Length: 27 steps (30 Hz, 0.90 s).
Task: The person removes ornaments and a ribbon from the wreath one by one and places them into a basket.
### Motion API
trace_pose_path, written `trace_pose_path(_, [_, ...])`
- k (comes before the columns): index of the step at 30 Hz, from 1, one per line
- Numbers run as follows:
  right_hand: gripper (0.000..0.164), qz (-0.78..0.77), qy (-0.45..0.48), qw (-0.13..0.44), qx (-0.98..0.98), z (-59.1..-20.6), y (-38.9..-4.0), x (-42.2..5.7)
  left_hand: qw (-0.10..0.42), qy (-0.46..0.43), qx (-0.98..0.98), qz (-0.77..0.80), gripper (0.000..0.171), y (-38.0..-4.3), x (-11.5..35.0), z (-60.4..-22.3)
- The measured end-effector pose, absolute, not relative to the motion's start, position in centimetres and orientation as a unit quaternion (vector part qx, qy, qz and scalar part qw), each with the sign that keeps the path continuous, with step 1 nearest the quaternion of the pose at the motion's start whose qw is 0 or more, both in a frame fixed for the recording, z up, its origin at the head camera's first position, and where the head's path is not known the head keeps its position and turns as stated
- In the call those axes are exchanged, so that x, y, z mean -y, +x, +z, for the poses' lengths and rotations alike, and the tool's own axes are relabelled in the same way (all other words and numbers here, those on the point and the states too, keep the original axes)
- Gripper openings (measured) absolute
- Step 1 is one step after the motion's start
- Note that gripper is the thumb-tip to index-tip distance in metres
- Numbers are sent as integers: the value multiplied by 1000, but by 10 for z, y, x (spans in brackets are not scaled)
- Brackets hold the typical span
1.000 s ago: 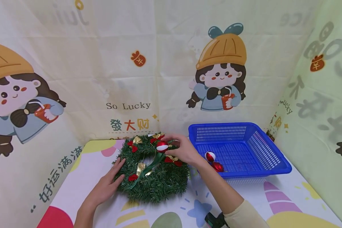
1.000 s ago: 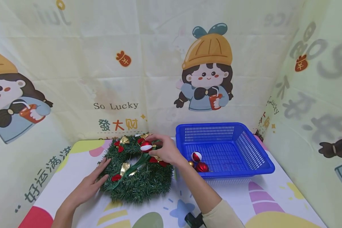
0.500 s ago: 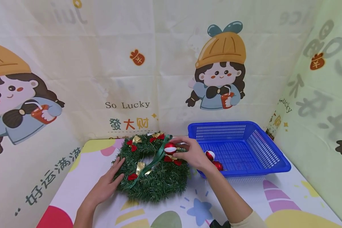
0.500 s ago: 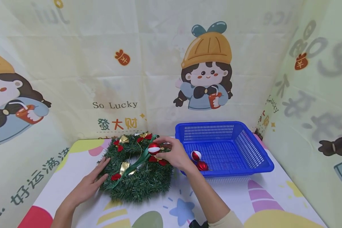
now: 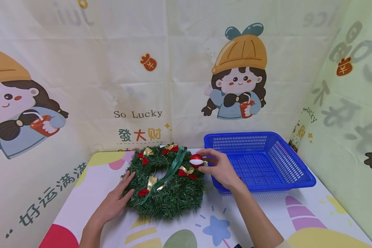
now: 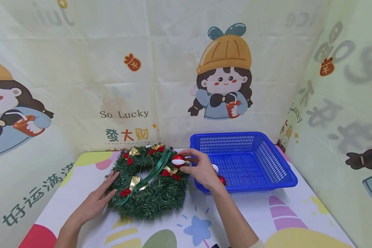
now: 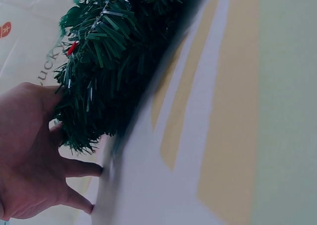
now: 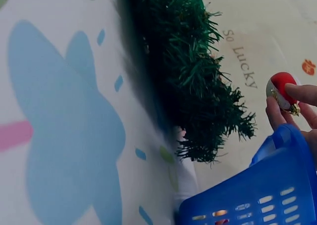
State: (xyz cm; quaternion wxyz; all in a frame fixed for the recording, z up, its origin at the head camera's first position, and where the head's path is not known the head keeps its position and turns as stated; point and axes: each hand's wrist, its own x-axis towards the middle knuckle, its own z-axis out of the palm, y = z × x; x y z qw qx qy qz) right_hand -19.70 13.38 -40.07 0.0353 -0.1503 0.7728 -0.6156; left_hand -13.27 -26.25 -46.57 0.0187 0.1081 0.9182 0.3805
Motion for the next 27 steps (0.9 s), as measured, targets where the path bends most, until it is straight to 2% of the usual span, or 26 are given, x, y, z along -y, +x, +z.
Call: trace_pose_path(27, [49, -605, -76, 2, -792, -401, -195, -187, 11, 117, -917, 381, 63, -135, 263, -468])
